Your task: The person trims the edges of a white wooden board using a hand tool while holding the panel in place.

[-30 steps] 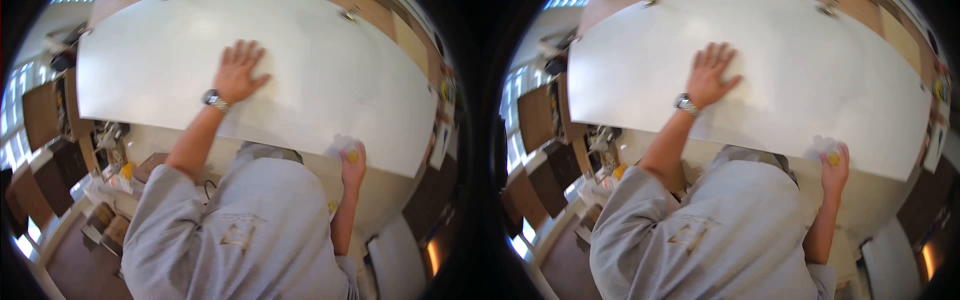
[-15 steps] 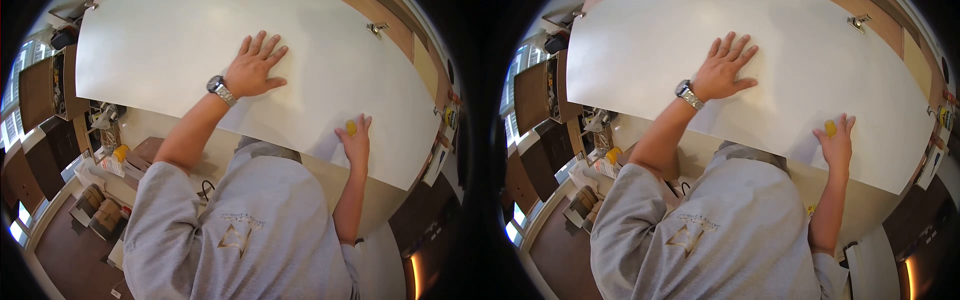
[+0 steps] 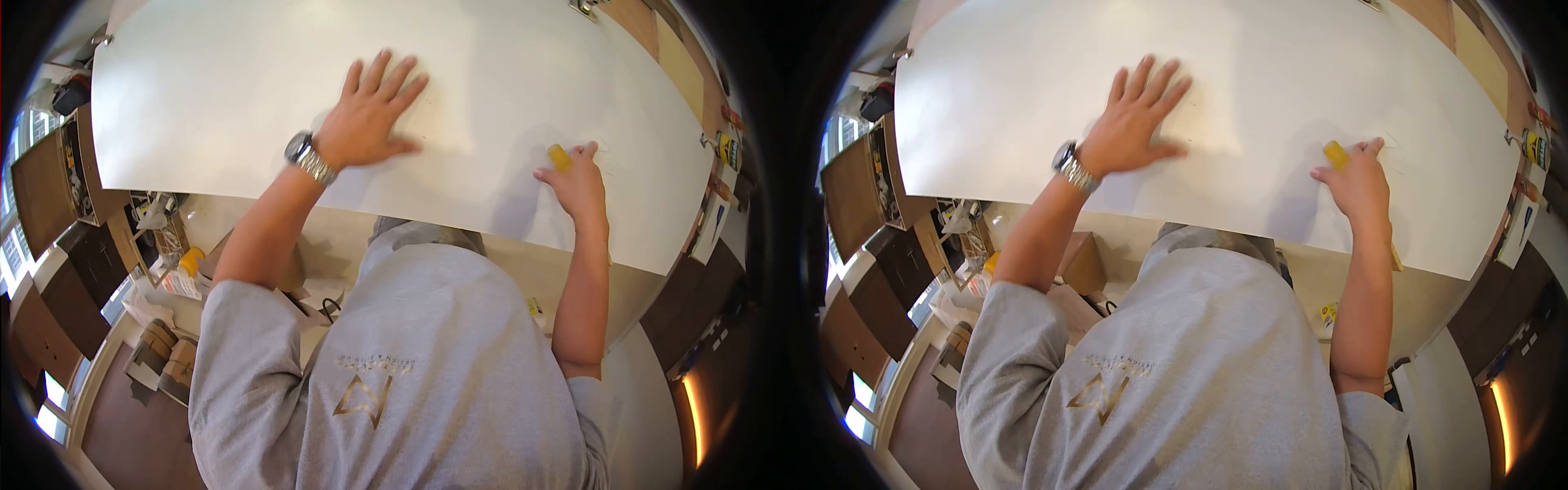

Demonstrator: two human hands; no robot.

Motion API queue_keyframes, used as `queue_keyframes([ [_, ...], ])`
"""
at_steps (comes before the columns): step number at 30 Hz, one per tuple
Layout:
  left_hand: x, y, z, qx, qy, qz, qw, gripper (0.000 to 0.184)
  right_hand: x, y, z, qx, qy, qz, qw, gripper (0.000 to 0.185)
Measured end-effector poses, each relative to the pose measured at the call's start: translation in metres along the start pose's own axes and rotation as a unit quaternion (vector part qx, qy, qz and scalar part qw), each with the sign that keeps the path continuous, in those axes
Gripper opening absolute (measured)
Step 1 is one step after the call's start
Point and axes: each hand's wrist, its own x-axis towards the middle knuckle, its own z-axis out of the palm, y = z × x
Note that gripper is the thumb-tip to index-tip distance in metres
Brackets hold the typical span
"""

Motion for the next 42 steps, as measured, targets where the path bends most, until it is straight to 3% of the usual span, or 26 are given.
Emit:
queue_keyframes([
  [5,-0.074,0.039,-0.013,-0.078,-0.146,0.022,0.986,0.105,-0.002,-0.001,0.0,-0.002,0.001,0.013,1.0,0.081],
  [14,-0.091,0.057,0.013,-0.044,-0.079,0.002,0.996,0.104,0.001,0.001,0.002,-0.03,-0.001,0.01,0.999,0.091],
  [23,-0.084,0.083,0.0,0.023,-0.12,-0.044,0.992,0.1,0.003,0.004,-0.005,-0.072,-0.017,-0.028,0.997,0.093],
  [26,-0.076,0.102,-0.002,-0.004,-0.076,-0.105,0.992,0.093,0.0,0.008,-0.005,-0.099,-0.008,-0.074,0.992,0.093],
  [28,-0.065,0.122,0.023,-0.028,0.009,-0.158,0.987,0.087,-0.001,0.021,-0.006,-0.097,0.003,-0.13,0.987,0.094],
  [29,-0.054,0.133,0.031,-0.036,0.053,-0.178,0.982,0.084,-0.002,0.022,-0.017,-0.016,-0.05,-0.165,0.985,0.092],
  [30,-0.037,0.155,0.019,-0.217,0.052,-0.212,0.952,0.077,-0.007,0.022,-0.034,0.066,-0.104,-0.196,0.973,0.091],
  [31,-0.02,0.187,0.01,-0.395,0.051,-0.231,0.888,0.071,-0.012,0.026,-0.047,0.144,-0.161,-0.219,0.951,0.09],
  [33,0.014,0.247,0.025,-0.65,0.236,-0.208,0.692,0.063,-0.026,0.027,-0.057,0.373,-0.18,-0.299,0.86,0.084],
  [34,0.027,0.267,0.023,-0.671,0.295,-0.181,0.656,0.061,-0.033,0.023,-0.058,0.478,-0.189,-0.33,0.791,0.081],
  [36,0.044,0.297,0.011,-0.7,0.404,-0.122,0.576,0.059,-0.044,0.009,-0.057,0.562,-0.267,-0.336,0.707,0.076],
  [37,0.046,0.299,0.009,-0.666,0.432,-0.151,0.589,0.061,-0.048,0.002,-0.056,0.599,-0.305,-0.333,0.661,0.074],
  [38,0.043,0.297,0.006,-0.633,0.456,-0.179,0.6,0.062,-0.052,-0.002,-0.053,0.562,-0.341,-0.346,0.67,0.072],
  [39,0.038,0.297,0.002,-0.598,0.479,-0.207,0.609,0.063,-0.057,-0.006,-0.044,0.528,-0.312,-0.409,0.676,0.072],
  [40,0.019,0.299,-0.005,-0.639,0.441,-0.245,0.581,0.052,-0.063,-0.011,-0.035,0.495,-0.278,-0.468,0.678,0.071],
  [41,0.002,0.301,-0.006,-0.62,0.446,-0.276,0.583,0.046,-0.068,-0.016,-0.024,0.458,-0.175,-0.565,0.663,0.071],
  [42,-0.014,0.304,-0.001,-0.601,0.451,-0.307,0.585,0.041,-0.073,-0.015,-0.029,0.438,-0.247,-0.557,0.661,0.068],
])
